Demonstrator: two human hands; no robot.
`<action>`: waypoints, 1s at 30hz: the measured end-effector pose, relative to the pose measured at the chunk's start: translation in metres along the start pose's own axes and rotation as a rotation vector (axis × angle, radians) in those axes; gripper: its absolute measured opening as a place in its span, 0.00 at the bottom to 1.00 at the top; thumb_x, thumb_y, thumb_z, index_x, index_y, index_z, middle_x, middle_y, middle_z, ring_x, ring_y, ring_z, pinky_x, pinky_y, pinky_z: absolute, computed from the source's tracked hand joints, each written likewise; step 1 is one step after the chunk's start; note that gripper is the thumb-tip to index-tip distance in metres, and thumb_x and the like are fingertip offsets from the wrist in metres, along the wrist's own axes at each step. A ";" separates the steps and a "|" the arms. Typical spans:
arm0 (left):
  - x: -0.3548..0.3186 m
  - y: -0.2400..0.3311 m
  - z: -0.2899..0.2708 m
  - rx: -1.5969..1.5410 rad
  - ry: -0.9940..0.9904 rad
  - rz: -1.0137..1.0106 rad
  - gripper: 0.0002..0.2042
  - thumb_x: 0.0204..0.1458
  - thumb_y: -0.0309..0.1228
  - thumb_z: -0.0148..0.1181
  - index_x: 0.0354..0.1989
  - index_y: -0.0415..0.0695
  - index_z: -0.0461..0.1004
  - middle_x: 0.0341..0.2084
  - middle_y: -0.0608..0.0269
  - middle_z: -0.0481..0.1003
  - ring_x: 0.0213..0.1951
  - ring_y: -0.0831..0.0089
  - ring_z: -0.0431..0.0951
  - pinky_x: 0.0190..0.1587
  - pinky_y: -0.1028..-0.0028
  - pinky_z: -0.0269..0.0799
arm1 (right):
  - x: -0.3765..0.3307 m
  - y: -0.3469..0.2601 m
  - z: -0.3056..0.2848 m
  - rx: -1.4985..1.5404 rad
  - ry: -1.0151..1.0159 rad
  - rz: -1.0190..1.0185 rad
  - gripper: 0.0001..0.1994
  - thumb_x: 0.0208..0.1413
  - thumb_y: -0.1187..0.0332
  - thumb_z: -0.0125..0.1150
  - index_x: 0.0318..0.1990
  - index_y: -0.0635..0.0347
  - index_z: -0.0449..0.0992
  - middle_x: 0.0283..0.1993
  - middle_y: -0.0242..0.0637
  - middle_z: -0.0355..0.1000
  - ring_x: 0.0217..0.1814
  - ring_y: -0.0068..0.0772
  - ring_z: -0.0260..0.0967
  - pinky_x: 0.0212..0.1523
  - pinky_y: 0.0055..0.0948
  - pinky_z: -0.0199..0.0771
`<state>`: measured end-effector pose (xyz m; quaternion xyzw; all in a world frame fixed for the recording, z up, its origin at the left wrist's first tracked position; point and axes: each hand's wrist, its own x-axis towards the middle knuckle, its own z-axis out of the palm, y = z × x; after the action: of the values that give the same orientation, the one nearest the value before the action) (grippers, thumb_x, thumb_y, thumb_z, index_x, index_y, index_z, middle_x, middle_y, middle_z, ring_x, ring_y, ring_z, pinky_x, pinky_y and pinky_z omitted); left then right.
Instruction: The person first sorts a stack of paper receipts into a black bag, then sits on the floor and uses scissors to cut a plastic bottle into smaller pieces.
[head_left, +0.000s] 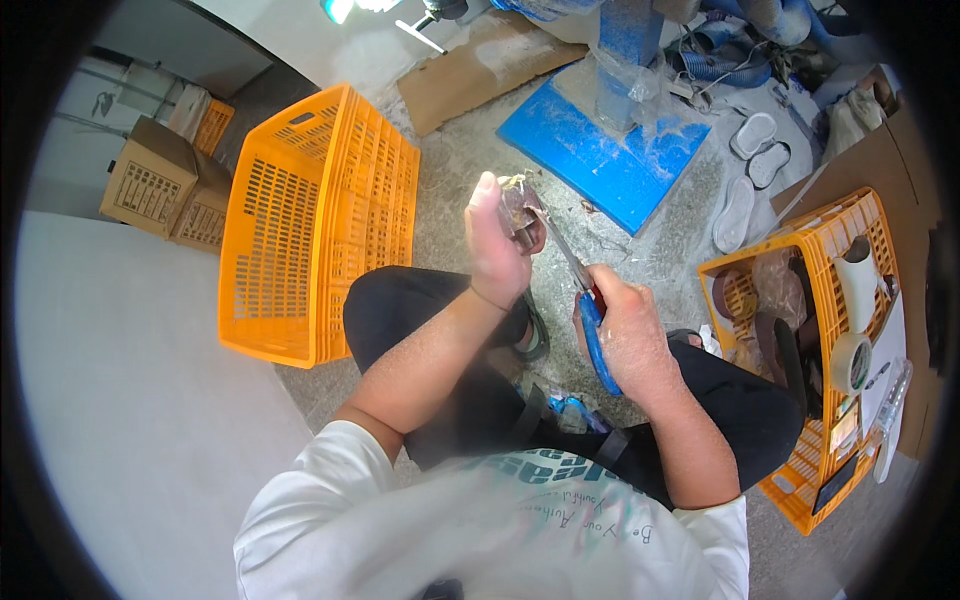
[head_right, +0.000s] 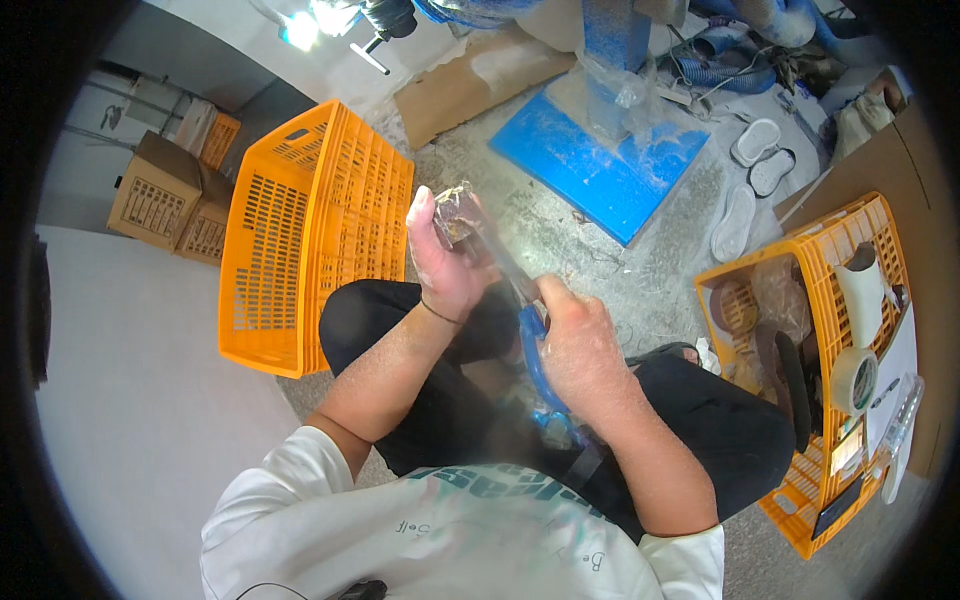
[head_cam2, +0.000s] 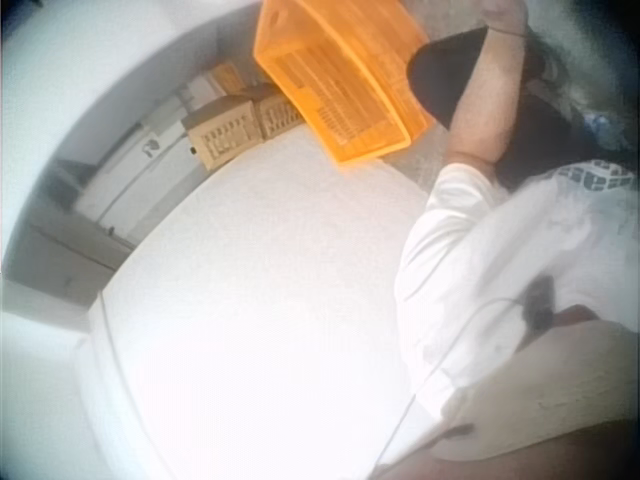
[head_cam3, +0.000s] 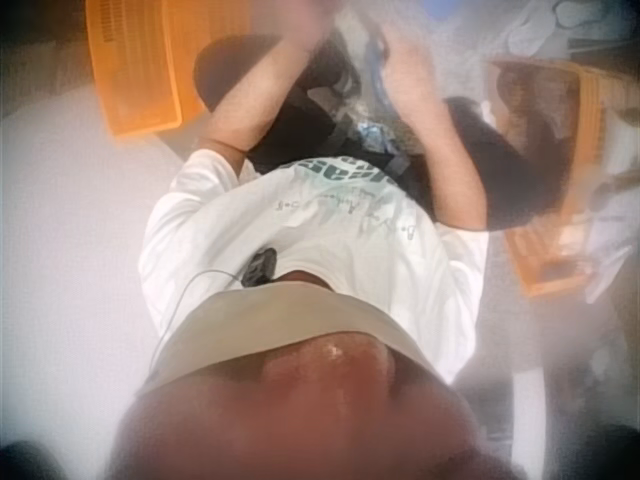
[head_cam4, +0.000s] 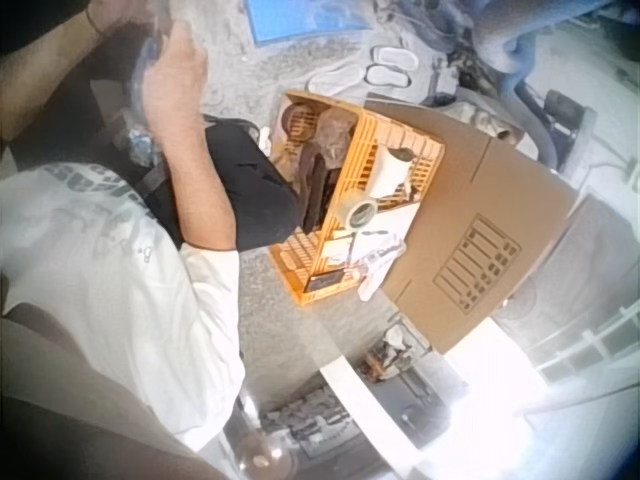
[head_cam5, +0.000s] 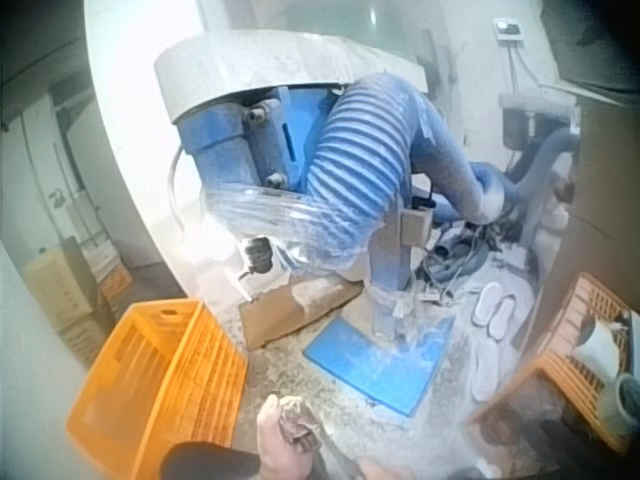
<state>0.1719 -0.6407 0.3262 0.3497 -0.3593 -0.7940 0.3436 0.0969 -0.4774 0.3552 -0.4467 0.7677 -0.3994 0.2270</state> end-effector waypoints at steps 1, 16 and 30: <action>0.000 0.001 0.000 0.002 0.010 -0.015 0.26 0.55 0.63 0.47 0.33 0.51 0.76 0.26 0.70 0.73 0.30 0.73 0.70 0.32 0.72 0.65 | 0.000 0.000 -0.001 -0.010 -0.005 -0.008 0.11 0.52 0.75 0.61 0.43 0.66 0.72 0.29 0.58 0.72 0.36 0.64 0.73 0.37 0.47 0.71; 0.015 -0.002 -0.010 0.035 -0.211 0.044 0.27 0.56 0.61 0.45 0.34 0.48 0.77 0.24 0.67 0.75 0.25 0.75 0.70 0.27 0.74 0.60 | 0.002 0.007 0.002 0.067 -0.008 0.111 0.15 0.47 0.78 0.59 0.45 0.64 0.75 0.27 0.55 0.69 0.28 0.49 0.72 0.35 0.36 0.71; 0.016 0.005 -0.013 -0.126 -0.400 -0.137 0.30 0.57 0.64 0.43 0.37 0.48 0.76 0.28 0.64 0.77 0.30 0.71 0.74 0.33 0.74 0.64 | 0.000 -0.002 0.002 -0.073 0.098 0.051 0.16 0.50 0.76 0.62 0.49 0.60 0.73 0.33 0.51 0.73 0.36 0.54 0.75 0.37 0.43 0.71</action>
<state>0.1760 -0.6600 0.3188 0.1866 -0.3456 -0.8899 0.2320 0.0994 -0.4794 0.3556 -0.4148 0.8032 -0.3866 0.1827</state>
